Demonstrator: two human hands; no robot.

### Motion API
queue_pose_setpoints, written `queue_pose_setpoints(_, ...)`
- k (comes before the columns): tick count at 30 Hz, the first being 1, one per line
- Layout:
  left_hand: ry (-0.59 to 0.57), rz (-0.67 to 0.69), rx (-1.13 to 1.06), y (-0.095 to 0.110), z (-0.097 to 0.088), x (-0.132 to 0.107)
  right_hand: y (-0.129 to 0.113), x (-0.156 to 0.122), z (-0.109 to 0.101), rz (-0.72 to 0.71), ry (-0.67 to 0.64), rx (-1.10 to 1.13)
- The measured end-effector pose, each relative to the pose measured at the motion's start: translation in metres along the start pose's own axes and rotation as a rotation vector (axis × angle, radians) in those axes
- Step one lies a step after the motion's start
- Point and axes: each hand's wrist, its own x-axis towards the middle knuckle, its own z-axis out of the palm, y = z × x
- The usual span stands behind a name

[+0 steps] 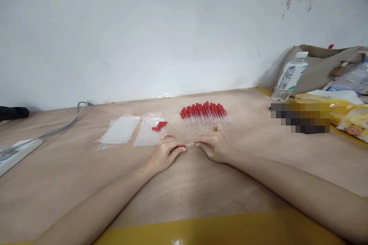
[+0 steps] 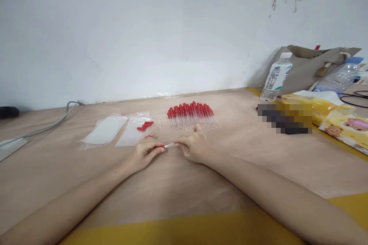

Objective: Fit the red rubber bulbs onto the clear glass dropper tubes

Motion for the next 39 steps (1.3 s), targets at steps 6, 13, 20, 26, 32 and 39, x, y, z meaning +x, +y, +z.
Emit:
queue_pose_setpoints(6, 0.001, 0.009, 0.014, 0.000, 0.000, -0.001, -0.005, 0.002, -0.003, -0.013, -0.042, -0.025)
queue_pose_setpoints(13, -0.004, 0.036, 0.036, -0.003, 0.005, 0.000, -0.013, 0.004, 0.002, -0.028, -0.062, -0.130)
queue_pose_setpoints(20, -0.052, 0.138, 0.068, 0.001, 0.005, 0.003, -0.015, 0.006, 0.007, 0.123, -0.149, 0.018)
queue_pose_setpoints(26, -0.001, 0.331, 0.218, -0.002, 0.004, 0.006, -0.017, 0.010, 0.007, 0.322, -0.251, 0.238)
queue_pose_setpoints(32, 0.115, 0.342, 0.381, -0.007, -0.004, 0.009, -0.016, 0.014, -0.003, 0.363, -0.324, 0.502)
queue_pose_setpoints(39, 0.143, -0.320, 0.582, -0.042, -0.018, 0.003, 0.007, 0.025, -0.013, 0.787, -0.286, 0.737)
